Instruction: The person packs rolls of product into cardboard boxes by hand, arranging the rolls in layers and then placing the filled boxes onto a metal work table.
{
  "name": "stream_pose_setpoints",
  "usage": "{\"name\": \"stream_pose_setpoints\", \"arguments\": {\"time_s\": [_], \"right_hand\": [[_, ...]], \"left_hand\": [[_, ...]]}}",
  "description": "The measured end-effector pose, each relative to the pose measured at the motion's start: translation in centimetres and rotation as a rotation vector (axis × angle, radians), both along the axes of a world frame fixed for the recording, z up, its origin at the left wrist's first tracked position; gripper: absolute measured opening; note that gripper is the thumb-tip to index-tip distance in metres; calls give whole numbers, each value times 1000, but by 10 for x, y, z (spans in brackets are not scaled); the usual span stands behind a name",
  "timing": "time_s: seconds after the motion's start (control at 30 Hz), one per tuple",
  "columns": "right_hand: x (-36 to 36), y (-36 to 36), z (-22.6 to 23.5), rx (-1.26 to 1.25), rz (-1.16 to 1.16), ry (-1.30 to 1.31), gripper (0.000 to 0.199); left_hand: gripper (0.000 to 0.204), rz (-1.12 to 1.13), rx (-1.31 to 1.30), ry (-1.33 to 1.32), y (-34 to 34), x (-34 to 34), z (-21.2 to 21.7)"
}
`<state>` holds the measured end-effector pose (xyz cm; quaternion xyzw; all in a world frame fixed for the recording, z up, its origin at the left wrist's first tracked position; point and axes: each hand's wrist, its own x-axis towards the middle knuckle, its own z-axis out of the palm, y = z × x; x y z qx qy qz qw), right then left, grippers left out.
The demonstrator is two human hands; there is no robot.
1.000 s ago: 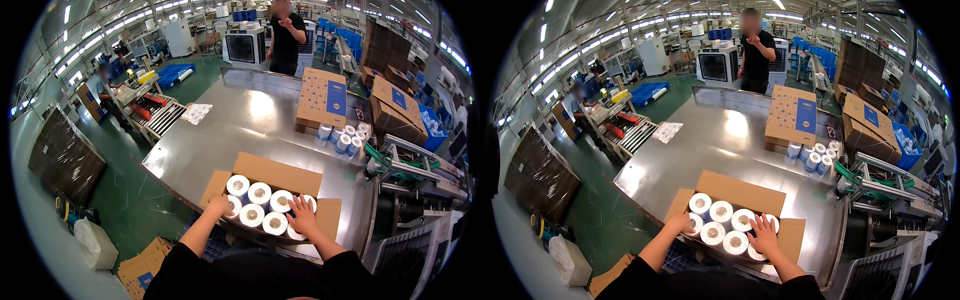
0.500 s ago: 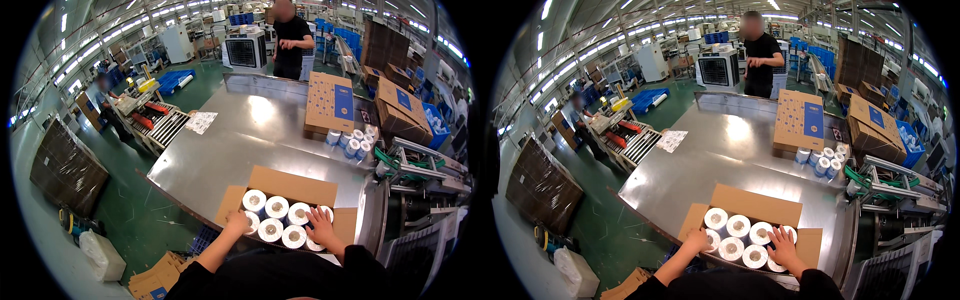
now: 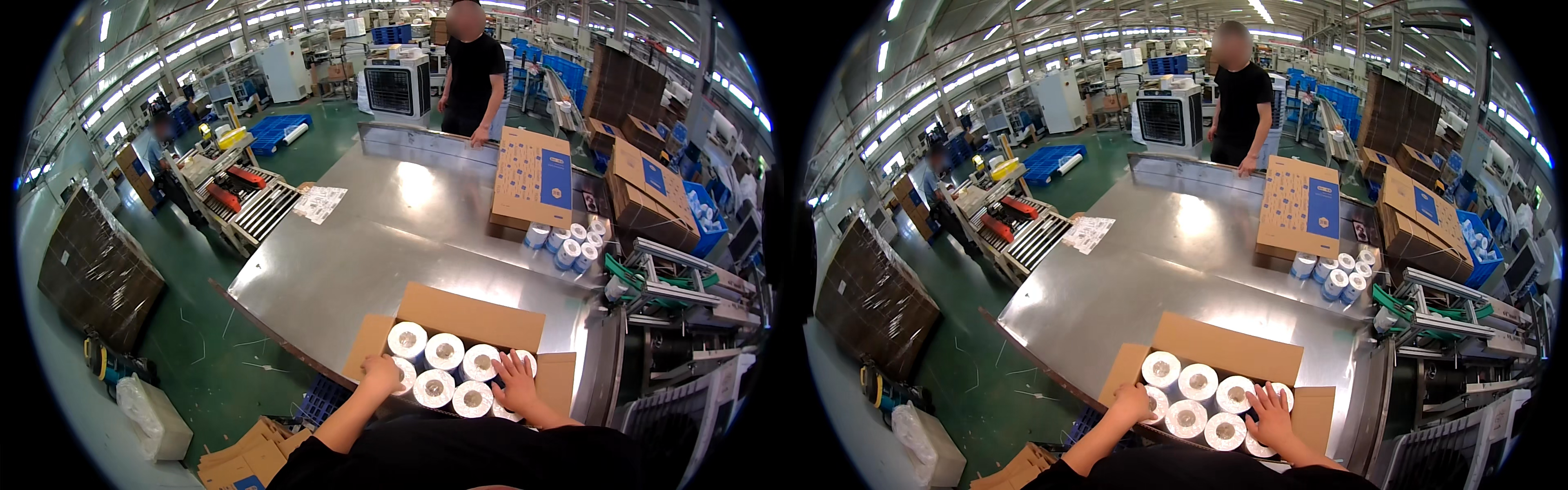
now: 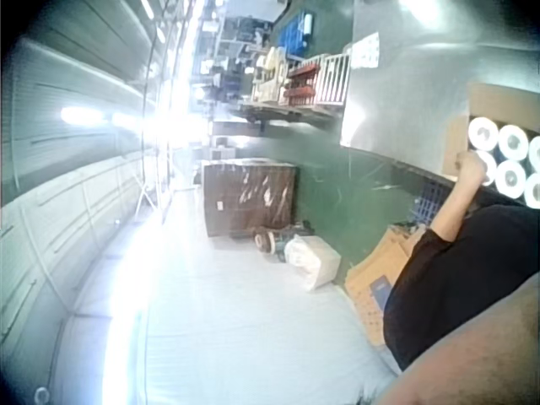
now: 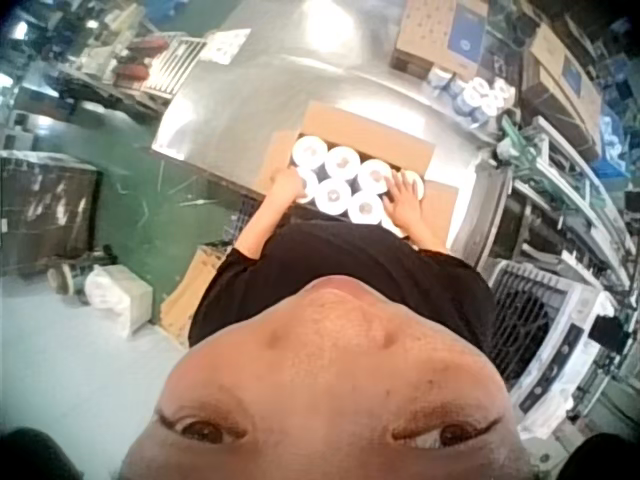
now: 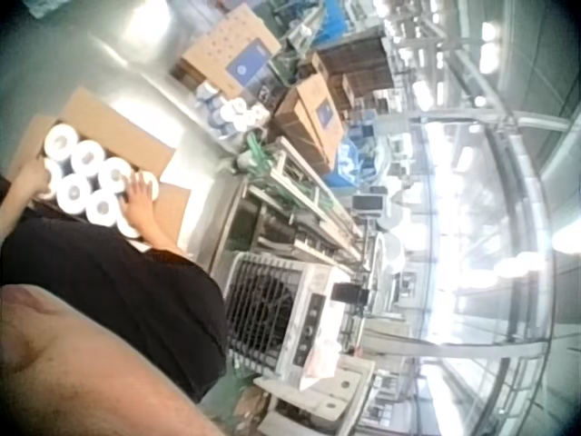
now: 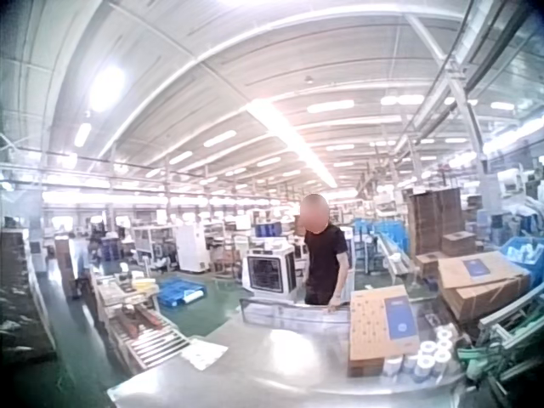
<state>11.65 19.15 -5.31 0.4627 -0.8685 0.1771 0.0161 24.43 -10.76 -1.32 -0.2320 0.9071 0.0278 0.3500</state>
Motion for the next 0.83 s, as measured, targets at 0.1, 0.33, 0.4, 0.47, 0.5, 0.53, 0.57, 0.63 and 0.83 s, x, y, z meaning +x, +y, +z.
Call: {"name": "stream_pose_setpoints", "arguments": {"time_s": [0.1,0.33,0.4,0.47,0.5,0.53,0.57,0.63,0.83], "right_hand": [[0,1,-1,1,-3,19,55],[0,2,-1,0,-3,22,56],[1,0,-3,-1,2,15,56],[1,-1,-2,-2,6,13,56],[1,-2,-1,-6,9,9,56],[2,-2,0,-9,10,7,56],[2,-3,1,-6,7,5,56],[4,-5,1,-8,-10,-6,55],[-12,-3,-10,61,-26,-254,65]], "left_hand": [[80,18,-14,28,0,2,-4],[79,12,3,30,2,2,2],[79,4,-2,25,3,4,9],[78,18,-17,38,2,6,7],[78,25,-25,45,1,7,5],[77,36,-29,43,0,7,0],[77,47,-33,40,-2,7,-4],[77,18,1,29,-3,6,1],[81,-104,215,724,-40,9,-1]]}}
